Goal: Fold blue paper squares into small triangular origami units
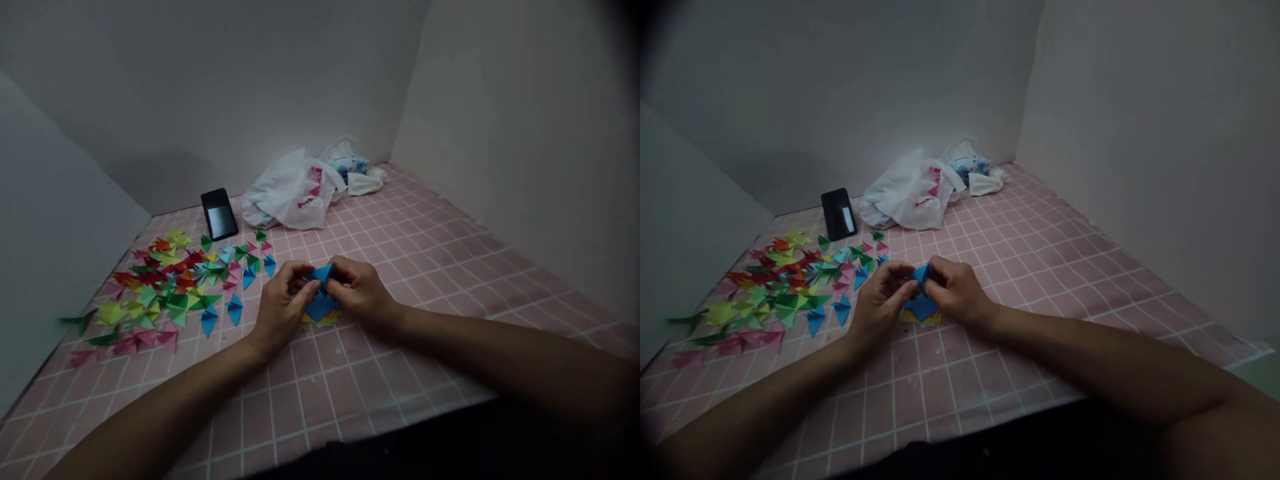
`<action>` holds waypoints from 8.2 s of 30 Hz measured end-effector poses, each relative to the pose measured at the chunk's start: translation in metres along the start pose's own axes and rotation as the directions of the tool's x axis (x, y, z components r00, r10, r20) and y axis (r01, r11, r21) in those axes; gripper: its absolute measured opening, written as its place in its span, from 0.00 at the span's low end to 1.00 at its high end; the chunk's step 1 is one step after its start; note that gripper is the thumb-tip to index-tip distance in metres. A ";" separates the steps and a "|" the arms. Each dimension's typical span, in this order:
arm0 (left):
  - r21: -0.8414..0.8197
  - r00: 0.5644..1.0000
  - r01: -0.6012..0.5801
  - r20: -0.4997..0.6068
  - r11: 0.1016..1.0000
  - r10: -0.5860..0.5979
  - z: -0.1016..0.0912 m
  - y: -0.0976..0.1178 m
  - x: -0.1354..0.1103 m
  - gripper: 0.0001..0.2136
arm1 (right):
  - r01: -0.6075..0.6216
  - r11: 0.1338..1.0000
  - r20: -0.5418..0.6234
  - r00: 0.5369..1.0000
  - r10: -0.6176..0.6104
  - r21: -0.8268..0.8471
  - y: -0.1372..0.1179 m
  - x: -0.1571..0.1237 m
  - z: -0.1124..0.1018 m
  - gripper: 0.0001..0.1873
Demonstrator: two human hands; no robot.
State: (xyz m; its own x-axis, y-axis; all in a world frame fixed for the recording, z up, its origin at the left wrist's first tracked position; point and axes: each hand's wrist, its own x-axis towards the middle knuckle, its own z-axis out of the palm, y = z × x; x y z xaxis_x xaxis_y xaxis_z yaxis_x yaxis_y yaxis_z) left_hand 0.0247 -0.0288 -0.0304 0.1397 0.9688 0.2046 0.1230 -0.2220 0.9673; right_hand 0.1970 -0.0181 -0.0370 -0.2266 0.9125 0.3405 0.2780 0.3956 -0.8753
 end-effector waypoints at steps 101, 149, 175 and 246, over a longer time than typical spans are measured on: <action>-0.125 0.982 0.185 0.058 0.975 -0.179 -0.005 0.023 0.000 0.12 | 0.418 0.893 0.040 0.908 -0.417 -0.169 0.005 0.000 -0.009 0.06; -0.060 0.974 0.210 0.097 0.976 -0.204 -0.009 0.003 0.010 0.14 | -0.208 0.921 0.210 0.967 0.144 0.330 0.006 0.005 -0.005 0.19; -0.455 0.913 0.382 0.047 0.805 -0.406 -0.003 -0.003 0.009 0.21 | -0.239 0.841 0.164 0.970 0.181 0.486 0.010 0.009 -0.007 0.16; -0.235 0.980 0.197 0.061 0.952 -0.188 -0.004 -0.002 0.003 0.11 | 0.004 0.979 0.140 0.990 -0.033 0.204 0.000 0.003 -0.010 0.10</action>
State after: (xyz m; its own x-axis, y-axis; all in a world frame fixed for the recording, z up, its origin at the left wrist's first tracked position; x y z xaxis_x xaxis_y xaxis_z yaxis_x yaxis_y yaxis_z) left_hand 0.0212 -0.0247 -0.0312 0.1737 0.9847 0.0095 -0.0867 0.0056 0.9962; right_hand 0.2054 -0.0144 -0.0322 -0.3640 0.8756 0.3175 0.0812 0.3694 -0.9257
